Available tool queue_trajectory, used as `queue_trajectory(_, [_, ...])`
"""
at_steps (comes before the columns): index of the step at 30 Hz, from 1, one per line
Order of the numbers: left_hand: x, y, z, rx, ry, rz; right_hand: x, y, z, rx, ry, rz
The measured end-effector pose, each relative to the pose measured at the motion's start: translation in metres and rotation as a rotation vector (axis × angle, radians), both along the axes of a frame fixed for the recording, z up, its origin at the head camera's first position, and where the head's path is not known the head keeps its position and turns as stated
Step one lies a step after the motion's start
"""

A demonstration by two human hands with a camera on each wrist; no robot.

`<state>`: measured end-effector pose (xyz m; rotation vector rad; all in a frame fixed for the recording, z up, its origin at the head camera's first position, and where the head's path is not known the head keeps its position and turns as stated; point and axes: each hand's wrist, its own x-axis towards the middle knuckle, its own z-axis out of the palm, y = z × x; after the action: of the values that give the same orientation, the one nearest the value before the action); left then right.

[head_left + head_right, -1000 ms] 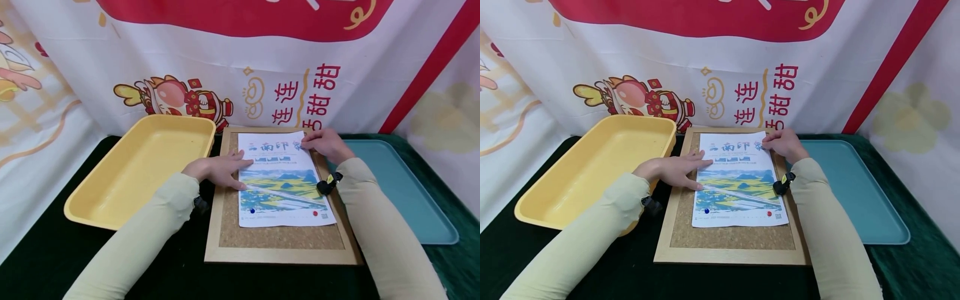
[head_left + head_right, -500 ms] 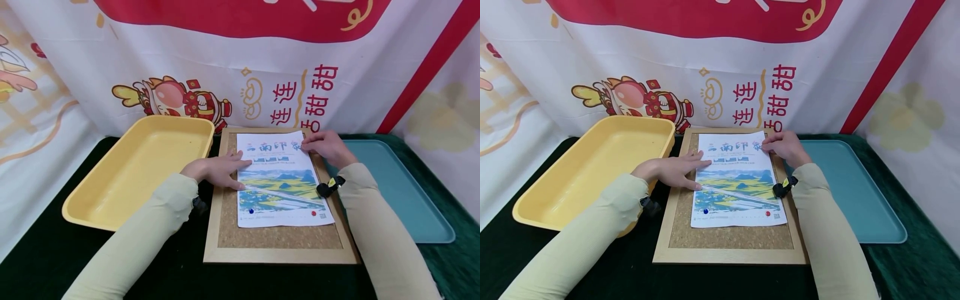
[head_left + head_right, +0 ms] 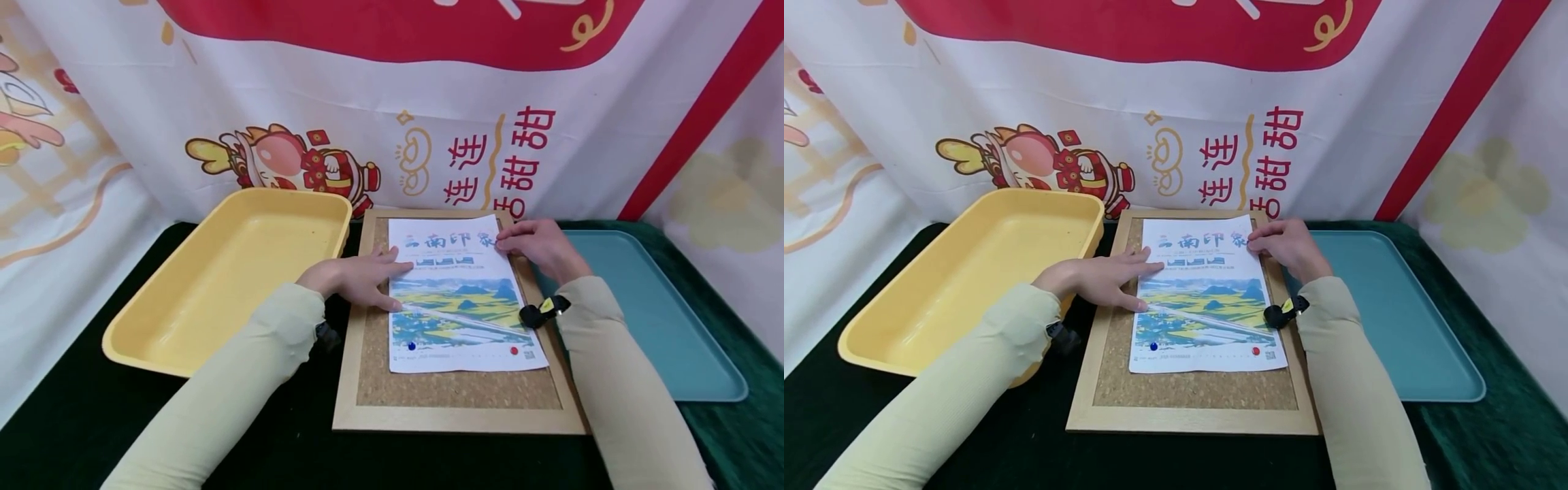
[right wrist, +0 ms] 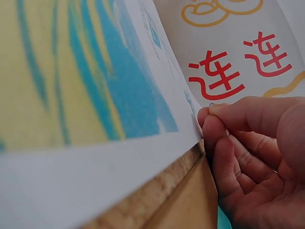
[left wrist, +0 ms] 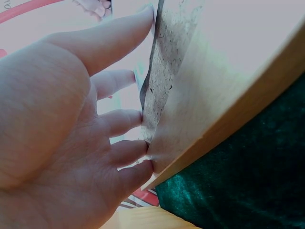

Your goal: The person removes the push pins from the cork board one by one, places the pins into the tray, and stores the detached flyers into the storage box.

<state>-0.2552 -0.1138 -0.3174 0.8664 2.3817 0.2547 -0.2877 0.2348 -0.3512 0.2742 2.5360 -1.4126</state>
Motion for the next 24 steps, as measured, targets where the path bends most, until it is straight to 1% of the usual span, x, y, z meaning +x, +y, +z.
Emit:
queue_trajectory(5, [0.0004, -0.0007, 0.0012, -0.012, 0.006, 0.006, 0.0027, -0.0016, -0.0007, -0.012, 0.005, -0.001])
queue_trajectory(12, [0.0013, 0.0011, 0.0018, 0.006, 0.0, 0.003, 0.0051, 0.0007, 0.0005, -0.006, 0.017, 0.006])
queue_trajectory(19, [0.0011, 0.0021, 0.0019, -0.002, 0.005, 0.01, 0.005, 0.0021, 0.0009, 0.001, 0.016, 0.021])
queue_trajectory(24, [0.0011, 0.0028, 0.0014, 0.001, 0.002, 0.009, 0.0047, 0.002, 0.0008, -0.009, 0.012, 0.015])
